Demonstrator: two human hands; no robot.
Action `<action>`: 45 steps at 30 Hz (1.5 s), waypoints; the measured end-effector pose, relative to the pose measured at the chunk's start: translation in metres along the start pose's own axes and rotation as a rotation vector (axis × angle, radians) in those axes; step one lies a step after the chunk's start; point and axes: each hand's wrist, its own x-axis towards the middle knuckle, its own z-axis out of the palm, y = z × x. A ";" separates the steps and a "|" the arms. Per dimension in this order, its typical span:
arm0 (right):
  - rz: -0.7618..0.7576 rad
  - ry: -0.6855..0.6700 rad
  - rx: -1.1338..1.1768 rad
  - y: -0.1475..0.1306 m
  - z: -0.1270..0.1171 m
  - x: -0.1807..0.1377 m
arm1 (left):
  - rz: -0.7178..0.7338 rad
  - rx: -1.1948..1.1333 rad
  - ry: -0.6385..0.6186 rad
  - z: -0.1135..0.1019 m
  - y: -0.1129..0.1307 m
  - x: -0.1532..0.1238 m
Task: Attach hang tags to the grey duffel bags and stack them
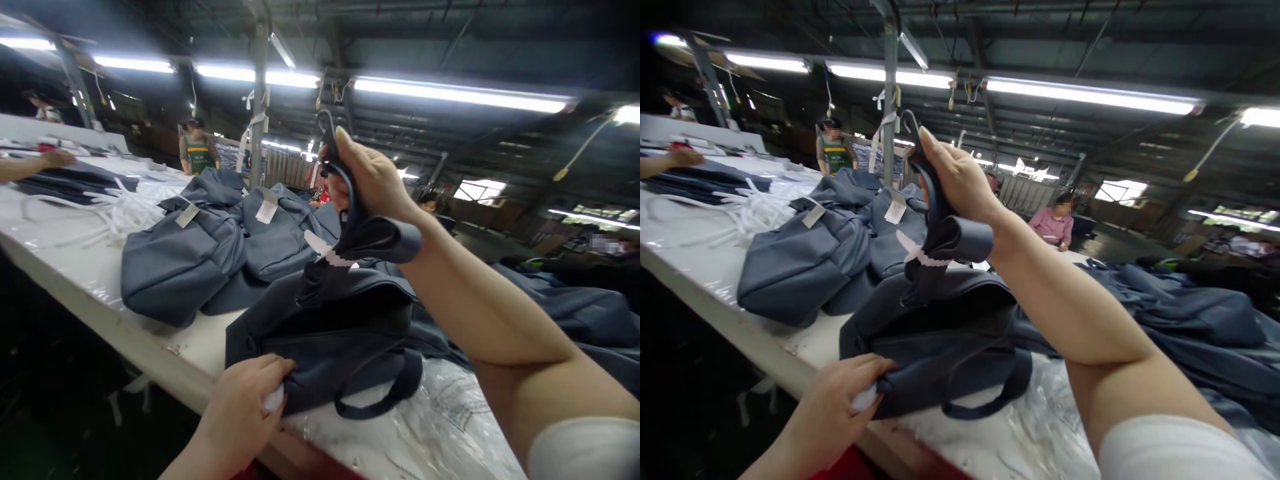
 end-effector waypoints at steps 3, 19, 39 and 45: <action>-0.069 -0.071 -0.139 0.043 0.019 0.002 | 0.045 -0.062 0.035 -0.005 -0.002 -0.003; 0.194 -0.851 -0.790 0.121 0.076 -0.090 | 0.016 -0.345 0.227 0.005 -0.008 -0.020; 0.310 -0.999 -0.654 0.148 0.089 -0.065 | -0.719 -0.541 0.630 0.053 -0.073 0.000; 0.335 -1.099 -0.712 0.152 0.093 -0.063 | -0.460 -0.127 0.718 0.054 -0.063 0.001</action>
